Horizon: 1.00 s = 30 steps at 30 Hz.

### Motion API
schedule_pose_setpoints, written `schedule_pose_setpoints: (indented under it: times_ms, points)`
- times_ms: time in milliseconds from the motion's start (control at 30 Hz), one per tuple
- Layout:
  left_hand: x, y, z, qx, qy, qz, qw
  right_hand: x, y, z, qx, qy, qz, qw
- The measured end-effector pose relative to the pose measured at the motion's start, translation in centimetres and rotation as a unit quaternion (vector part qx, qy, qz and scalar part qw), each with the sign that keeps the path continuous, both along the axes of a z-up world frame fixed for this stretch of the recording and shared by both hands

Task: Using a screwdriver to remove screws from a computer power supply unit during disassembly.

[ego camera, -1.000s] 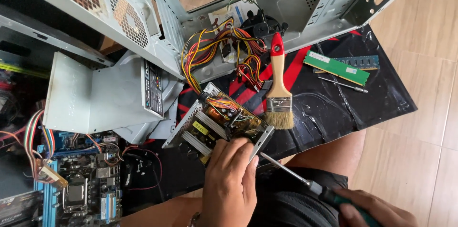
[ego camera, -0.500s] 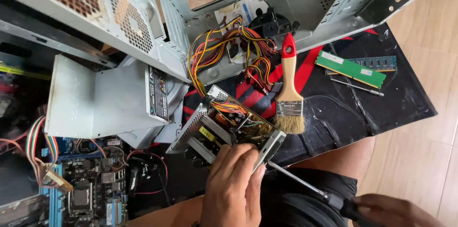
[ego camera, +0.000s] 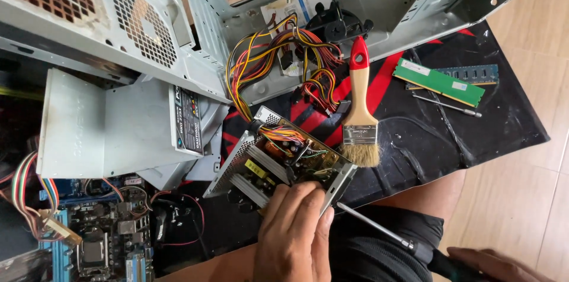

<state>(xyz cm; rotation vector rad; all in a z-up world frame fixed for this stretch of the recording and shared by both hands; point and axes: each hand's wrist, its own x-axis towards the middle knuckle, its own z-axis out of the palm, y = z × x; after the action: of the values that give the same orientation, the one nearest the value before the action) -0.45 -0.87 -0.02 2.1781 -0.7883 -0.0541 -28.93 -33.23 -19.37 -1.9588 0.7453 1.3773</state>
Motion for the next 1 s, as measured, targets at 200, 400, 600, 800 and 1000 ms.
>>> schedule_pose_setpoints:
  times_ms: [200, 400, 600, 800, 1000]
  points:
    - [-0.4, -0.1, -0.4, -0.005, 0.019, 0.018, 1.000, -2.5, -0.8, -1.4, 0.076, -0.414, 0.098, 0.902]
    - [-0.7, 0.2, -0.6, 0.019, 0.047, 0.022, 0.998, -2.4, -3.1, -4.8, 0.011, 0.000, 0.016, 1.000]
    - [0.3, 0.2, 1.2, -0.019, 0.030, 0.001, 0.999, 4.3, 4.8, 7.4, -0.151, -0.612, 0.128, 0.766]
    - [0.4, 0.4, 0.1, -0.024, 0.015, -0.022, 0.999, 7.9, 5.5, 10.2, -0.121, -0.020, -0.252, 0.960]
    - [0.3, 0.2, -0.1, -0.012, 0.008, -0.028, 1.000, 5.3, 7.6, 7.6, -0.181, -0.578, 0.008, 0.796]
